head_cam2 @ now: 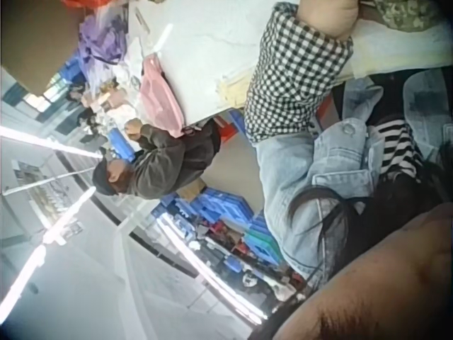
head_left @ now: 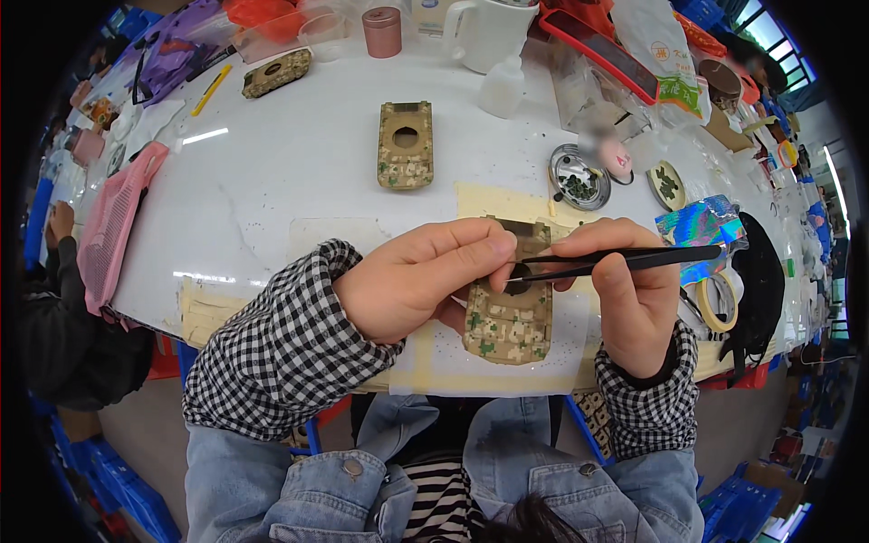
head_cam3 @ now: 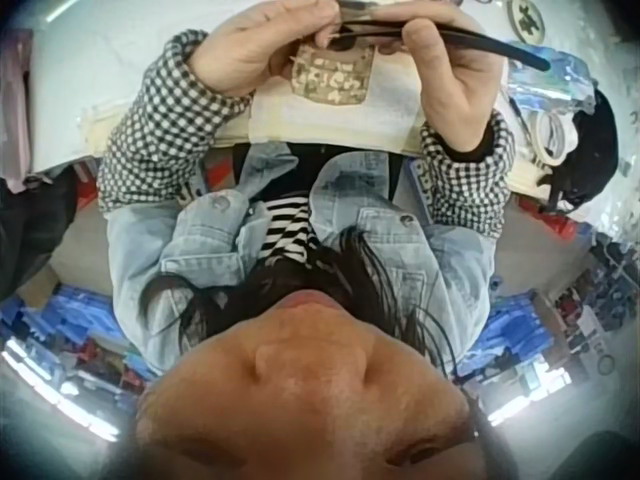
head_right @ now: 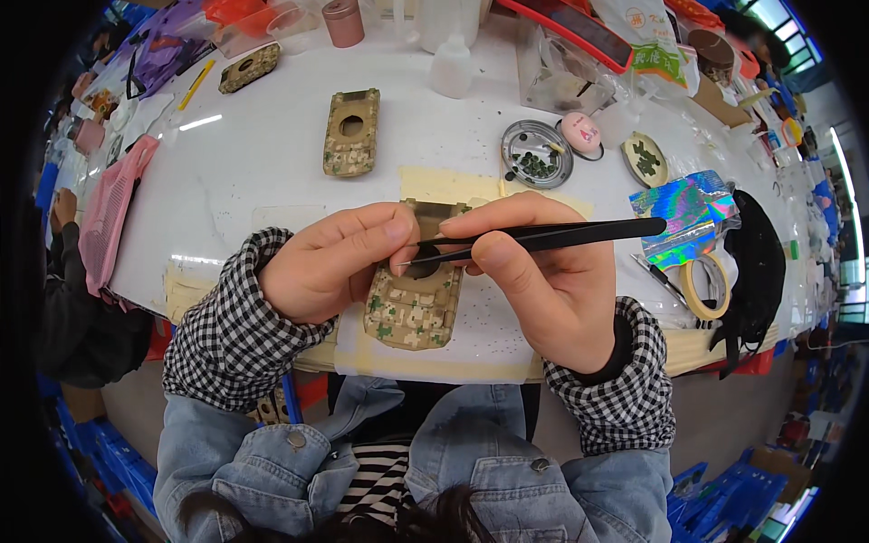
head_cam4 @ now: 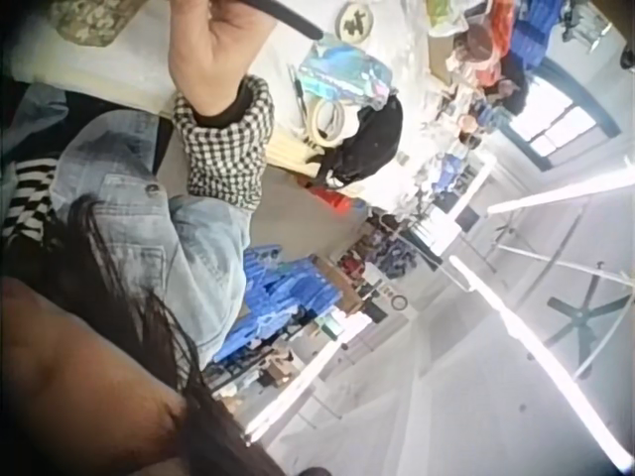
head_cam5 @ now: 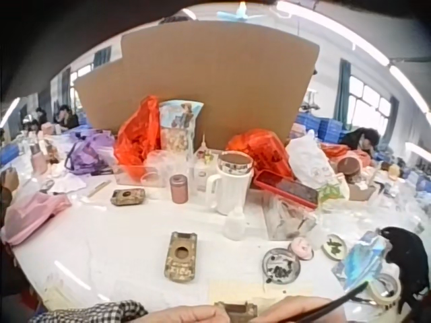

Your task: Assemble and detail a plastic toy tank model using tools.

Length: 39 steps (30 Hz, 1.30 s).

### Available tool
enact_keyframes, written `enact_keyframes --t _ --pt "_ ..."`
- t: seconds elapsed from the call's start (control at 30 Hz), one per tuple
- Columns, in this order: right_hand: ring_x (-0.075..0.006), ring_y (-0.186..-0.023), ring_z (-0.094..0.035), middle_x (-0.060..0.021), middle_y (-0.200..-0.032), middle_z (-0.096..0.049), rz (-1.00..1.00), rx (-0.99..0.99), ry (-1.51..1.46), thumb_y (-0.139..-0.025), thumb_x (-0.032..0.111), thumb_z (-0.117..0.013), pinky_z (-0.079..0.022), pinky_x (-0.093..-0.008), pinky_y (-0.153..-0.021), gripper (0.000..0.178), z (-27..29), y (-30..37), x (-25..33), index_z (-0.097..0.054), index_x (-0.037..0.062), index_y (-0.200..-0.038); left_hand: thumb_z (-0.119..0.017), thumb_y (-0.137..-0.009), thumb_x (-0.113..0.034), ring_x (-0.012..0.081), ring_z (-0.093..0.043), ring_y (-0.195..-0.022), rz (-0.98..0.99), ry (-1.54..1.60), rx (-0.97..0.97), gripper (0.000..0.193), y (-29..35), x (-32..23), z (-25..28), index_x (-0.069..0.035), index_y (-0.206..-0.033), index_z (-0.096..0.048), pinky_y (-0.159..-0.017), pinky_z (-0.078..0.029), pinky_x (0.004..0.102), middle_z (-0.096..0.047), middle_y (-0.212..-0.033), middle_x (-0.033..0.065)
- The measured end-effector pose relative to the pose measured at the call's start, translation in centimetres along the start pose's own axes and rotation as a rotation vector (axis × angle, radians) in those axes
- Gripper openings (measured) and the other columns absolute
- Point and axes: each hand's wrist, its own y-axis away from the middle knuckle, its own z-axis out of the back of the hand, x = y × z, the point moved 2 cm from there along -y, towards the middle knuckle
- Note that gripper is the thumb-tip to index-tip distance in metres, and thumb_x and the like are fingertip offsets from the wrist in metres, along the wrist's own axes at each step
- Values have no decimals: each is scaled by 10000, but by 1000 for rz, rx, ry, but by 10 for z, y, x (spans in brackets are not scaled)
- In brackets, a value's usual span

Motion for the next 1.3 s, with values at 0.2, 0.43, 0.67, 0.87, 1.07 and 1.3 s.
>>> enact_keyframes --t 0.2,0.43,0.67,0.87,1.07,1.3 --pt "-152 -831 -609 -111 -924 -647 72 -26 9 -922 177 -569 -488 -266 -745 239 2 0 1 -599 -41 -1017 -425 -979 -330 43 -386 -674 -25 -4 5 290 0 1 1 -112 -798 -488 -599 -323 193 -437 -755 -57" --pt "-226 -847 -603 -126 -923 -671 240 6 291 -849 238 -659 -480 -311 -751 280 3 4 5 -649 -13 -972 -428 -973 -323 29 -354 -604 -35 -63 -22 290 1 -5 -1 -113 -788 -505 -525 -264 184 -429 -701 -63" --pt "-238 -804 -628 -128 -937 -649 394 121 535 -796 200 -700 -505 -303 -699 285 4 2 15 -646 21 -1011 -432 -967 -332 21 -332 -576 -29 -90 -43 298 2 -6 -3 -114 -782 -516 -501 -238 175 -429 -692 -69" --pt "-235 -799 -639 -122 -975 -626 450 203 616 -753 156 -718 -522 -301 -680 316 -2 3 18 -642 38 -1036 -436 -964 -337 17 -339 -588 -34 -117 -53 298 2 -5 -1 -113 -786 -520 -505 -253 169 -445 -722 -71" --pt "-238 -806 -648 -139 -969 -626 483 254 669 -769 164 -691 -535 -298 -674 287 -4 1 20 -644 31 -1019 -433 -964 -332 13 -351 -602 -29 -127 -68 293 2 -6 -2 -110 -796 -526 -510 -272 159 -460 -758 -69" --pt "-243 -808 -648 -173 -949 -630 506 263 718 -856 256 -607 -534 -292 -677 277 -5 2 19 -628 24 -1006 -428 -966 -325 10 -357 -604 -26 -127 -66 287 3 -7 -3 -109 -804 -528 -508 -277 154 -461 -767 -68"
